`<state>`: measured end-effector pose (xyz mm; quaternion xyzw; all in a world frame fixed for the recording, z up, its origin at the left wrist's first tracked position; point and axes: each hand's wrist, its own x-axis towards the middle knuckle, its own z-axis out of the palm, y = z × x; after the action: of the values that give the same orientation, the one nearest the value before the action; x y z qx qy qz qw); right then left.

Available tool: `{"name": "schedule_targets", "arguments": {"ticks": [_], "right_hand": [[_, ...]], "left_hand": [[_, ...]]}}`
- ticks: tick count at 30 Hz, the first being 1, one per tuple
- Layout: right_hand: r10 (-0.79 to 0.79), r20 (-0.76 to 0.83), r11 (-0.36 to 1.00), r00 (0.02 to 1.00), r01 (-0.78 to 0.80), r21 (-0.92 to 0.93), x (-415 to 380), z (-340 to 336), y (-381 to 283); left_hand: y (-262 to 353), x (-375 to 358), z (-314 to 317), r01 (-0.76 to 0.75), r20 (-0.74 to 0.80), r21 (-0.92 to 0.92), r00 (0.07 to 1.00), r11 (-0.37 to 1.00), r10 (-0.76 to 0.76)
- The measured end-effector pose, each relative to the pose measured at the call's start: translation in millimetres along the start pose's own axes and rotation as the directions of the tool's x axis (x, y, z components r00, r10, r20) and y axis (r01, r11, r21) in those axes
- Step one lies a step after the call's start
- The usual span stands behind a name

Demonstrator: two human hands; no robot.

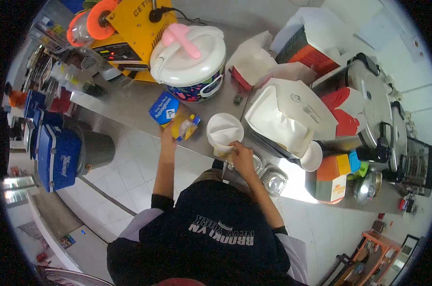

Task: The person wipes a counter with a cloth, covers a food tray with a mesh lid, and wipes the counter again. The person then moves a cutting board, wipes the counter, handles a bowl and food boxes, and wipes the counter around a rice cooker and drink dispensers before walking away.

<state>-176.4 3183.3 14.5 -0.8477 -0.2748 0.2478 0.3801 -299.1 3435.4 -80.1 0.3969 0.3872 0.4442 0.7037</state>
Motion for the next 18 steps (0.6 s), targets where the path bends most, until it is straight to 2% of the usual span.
{"name": "schedule_targets", "arguments": {"ticks": [1, 2, 4, 5, 7, 10, 11, 13, 15, 16, 18], "right_hand": [[-0.001, -0.025, 1.0, 1.0, 0.002, 0.01, -8, -5, -1], [0.024, -0.022, 0.993, 0.999, -0.022, 0.114, -13, -9, 5], [0.066, -0.006, 0.947, 0.998, -0.061, 0.317, -24, -17, 19], [0.125, 0.048, 0.9, 0.991, -0.134, 0.414, -31, -24, 9], [0.088, 0.023, 0.922, 0.996, -0.09, 0.377, -46, -31, 12], [0.084, 0.013, 0.936, 0.996, -0.084, 0.342, -76, -63, 1], [0.092, 0.014, 0.937, 0.996, -0.092, 0.336, -87, -75, -5], [0.043, -0.096, 0.949, 0.994, -0.011, 0.314, -108, -91, -4], [-0.005, -0.167, 0.976, 0.986, 0.041, 0.214, -128, -105, -5], [-0.032, -0.18, 0.99, 0.983, 0.056, 0.128, -135, -113, -7], [-0.069, -0.17, 0.997, 0.983, 0.074, 0.022, -146, -118, -3]], "left_hand": [[24, -13, -1, 0.024, 0.032, 0.007, 0.999, 1.0, -0.024], [41, -22, -2, -0.038, 0.059, 0.183, 0.998, 0.982, 0.028], [69, -39, -4, -0.174, 0.136, 0.503, 0.983, 0.847, 0.121], [82, -50, 3, -0.227, 0.176, 0.543, 0.972, 0.808, 0.155], [95, -75, 21, -0.334, 0.267, 0.607, 0.94, 0.721, 0.211], [89, -113, 36, -0.277, 0.467, 0.478, 0.884, 0.834, 0.026], [81, -125, 39, -0.168, 0.548, 0.468, 0.826, 0.868, -0.135], [59, -149, 42, 0.06, 0.67, 0.497, 0.607, 0.866, -0.427], [50, -184, 68, 0.505, 0.634, 0.37, 0.477, 0.78, -0.609], [47, -200, 81, 0.692, 0.624, 0.284, 0.392, 0.664, -0.675], [48, -222, 97, 0.743, 0.663, 0.193, 0.382, 0.641, -0.643]]}}
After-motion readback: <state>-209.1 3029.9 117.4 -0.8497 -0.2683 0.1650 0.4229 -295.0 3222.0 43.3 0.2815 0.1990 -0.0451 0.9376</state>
